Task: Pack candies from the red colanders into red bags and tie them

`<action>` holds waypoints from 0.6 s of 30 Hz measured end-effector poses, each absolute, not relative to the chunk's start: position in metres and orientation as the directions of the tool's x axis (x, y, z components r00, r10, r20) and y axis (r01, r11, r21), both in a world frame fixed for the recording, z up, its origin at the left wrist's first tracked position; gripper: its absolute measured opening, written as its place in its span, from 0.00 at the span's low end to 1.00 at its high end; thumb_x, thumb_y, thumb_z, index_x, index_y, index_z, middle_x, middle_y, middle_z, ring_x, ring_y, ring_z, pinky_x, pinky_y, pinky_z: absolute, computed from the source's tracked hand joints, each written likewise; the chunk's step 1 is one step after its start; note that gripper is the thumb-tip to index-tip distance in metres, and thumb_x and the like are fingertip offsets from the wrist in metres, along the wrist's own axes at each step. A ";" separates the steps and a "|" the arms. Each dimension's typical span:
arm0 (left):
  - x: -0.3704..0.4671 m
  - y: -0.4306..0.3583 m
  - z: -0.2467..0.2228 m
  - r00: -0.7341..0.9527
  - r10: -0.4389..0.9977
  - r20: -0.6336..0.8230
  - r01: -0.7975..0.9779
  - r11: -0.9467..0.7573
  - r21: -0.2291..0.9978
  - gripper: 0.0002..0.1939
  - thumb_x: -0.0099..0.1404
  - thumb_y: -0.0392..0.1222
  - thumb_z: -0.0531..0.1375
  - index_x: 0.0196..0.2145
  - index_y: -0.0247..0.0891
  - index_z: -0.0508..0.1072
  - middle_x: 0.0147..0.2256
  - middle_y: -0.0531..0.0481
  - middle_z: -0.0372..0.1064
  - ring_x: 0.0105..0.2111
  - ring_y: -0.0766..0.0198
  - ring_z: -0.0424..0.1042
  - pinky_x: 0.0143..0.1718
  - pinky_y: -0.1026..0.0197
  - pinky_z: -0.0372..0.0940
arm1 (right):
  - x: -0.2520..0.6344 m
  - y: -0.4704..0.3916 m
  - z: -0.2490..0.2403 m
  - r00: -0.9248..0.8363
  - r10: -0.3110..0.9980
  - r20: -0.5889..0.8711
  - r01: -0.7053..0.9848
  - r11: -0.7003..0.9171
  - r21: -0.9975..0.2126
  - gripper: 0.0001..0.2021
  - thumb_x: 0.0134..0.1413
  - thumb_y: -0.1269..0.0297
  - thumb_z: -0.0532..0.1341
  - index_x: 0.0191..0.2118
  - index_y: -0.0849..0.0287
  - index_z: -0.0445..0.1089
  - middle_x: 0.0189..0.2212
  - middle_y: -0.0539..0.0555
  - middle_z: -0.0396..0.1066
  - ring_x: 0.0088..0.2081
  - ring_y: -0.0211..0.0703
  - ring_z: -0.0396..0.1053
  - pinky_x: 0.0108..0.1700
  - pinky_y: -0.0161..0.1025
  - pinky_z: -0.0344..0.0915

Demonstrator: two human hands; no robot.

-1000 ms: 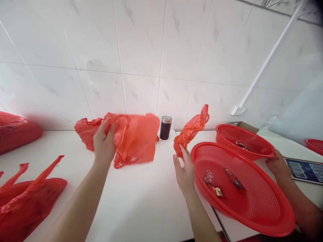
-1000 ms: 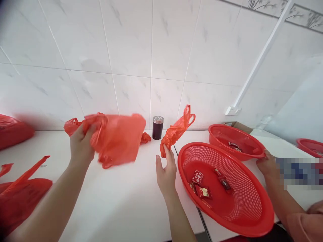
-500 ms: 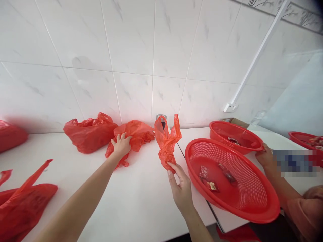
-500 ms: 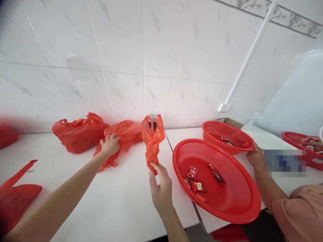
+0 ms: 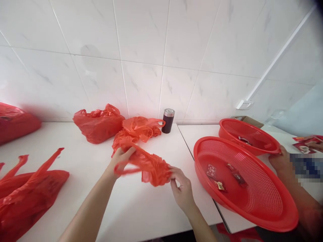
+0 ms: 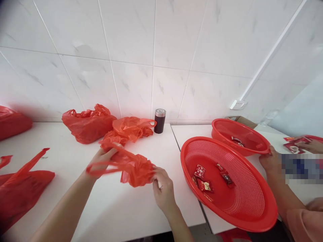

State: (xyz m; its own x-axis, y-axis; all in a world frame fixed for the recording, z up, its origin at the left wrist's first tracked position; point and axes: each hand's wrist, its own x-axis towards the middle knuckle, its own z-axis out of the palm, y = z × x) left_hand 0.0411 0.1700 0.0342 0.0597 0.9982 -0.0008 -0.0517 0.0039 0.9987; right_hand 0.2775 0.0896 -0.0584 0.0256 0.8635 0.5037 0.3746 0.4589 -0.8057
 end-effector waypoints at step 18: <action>0.023 0.101 0.035 0.126 0.961 -0.244 -0.427 0.275 0.861 0.18 0.57 0.45 0.64 0.47 0.47 0.76 0.18 0.61 0.43 0.17 0.71 0.45 0.19 0.70 0.54 | 0.235 0.088 0.023 -0.399 0.916 0.036 0.888 0.396 -0.232 0.13 0.48 0.74 0.60 0.41 0.61 0.74 0.34 0.61 0.76 0.36 0.54 0.74 0.39 0.45 0.68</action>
